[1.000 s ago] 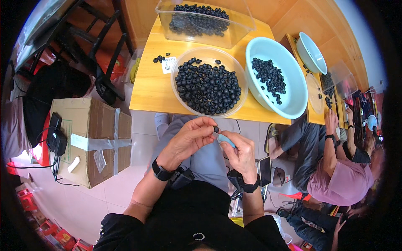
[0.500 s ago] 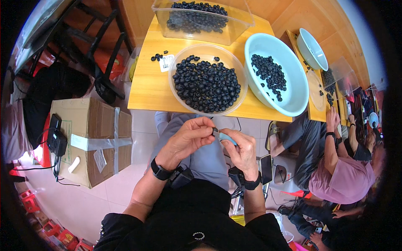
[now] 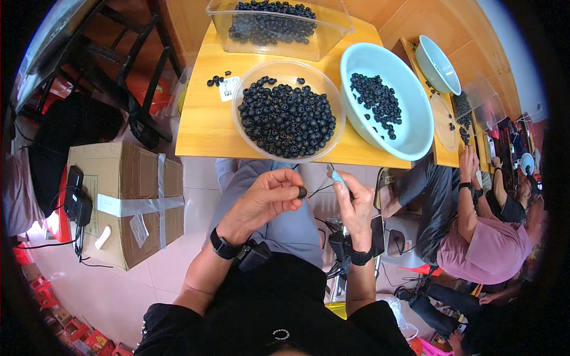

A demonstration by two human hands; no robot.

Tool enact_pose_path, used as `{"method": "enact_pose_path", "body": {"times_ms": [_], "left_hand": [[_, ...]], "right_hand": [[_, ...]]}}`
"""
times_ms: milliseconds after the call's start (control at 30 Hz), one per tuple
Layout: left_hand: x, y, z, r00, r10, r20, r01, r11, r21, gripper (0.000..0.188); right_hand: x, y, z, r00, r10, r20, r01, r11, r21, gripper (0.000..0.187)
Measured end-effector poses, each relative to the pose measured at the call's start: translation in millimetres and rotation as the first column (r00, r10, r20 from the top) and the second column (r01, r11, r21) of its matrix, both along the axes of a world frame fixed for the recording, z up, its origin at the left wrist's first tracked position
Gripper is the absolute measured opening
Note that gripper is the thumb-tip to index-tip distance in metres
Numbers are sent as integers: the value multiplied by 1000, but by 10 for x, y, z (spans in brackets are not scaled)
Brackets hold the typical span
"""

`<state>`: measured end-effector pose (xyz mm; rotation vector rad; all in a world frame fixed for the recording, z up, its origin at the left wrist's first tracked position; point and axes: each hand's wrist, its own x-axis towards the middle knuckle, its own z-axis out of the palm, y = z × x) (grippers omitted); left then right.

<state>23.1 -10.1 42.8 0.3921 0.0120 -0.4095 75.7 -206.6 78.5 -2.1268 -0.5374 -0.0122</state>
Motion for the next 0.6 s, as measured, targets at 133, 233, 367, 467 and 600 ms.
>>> {"method": "enact_pose_path", "body": {"times_ms": [133, 233, 367, 467, 600], "left_hand": [[8, -36, -18, 999, 12, -53, -10, 999, 39, 18], [14, -53, 9, 998, 19, -55, -15, 996, 85, 19], [4, -54, -8, 998, -57, -29, 61, 988, 139, 22], [-4, -48, -40, 996, -90, -25, 92, 991, 98, 23], [-15, -45, -55, 990, -137, -15, 138, 988, 68, 23]], "right_hand": [[-102, 81, 109, 983, 51, -179, -31, 993, 115, 21], [-153, 202, 188, 973, 122, -196, -97, 986, 134, 26], [-192, 204, 15, 923, 227, -311, -128, 943, 307, 22], [-183, 183, -6, 881, 264, -393, -104, 918, 382, 18], [-187, 176, 67, 790, 298, -535, -32, 893, 449, 15]]}}
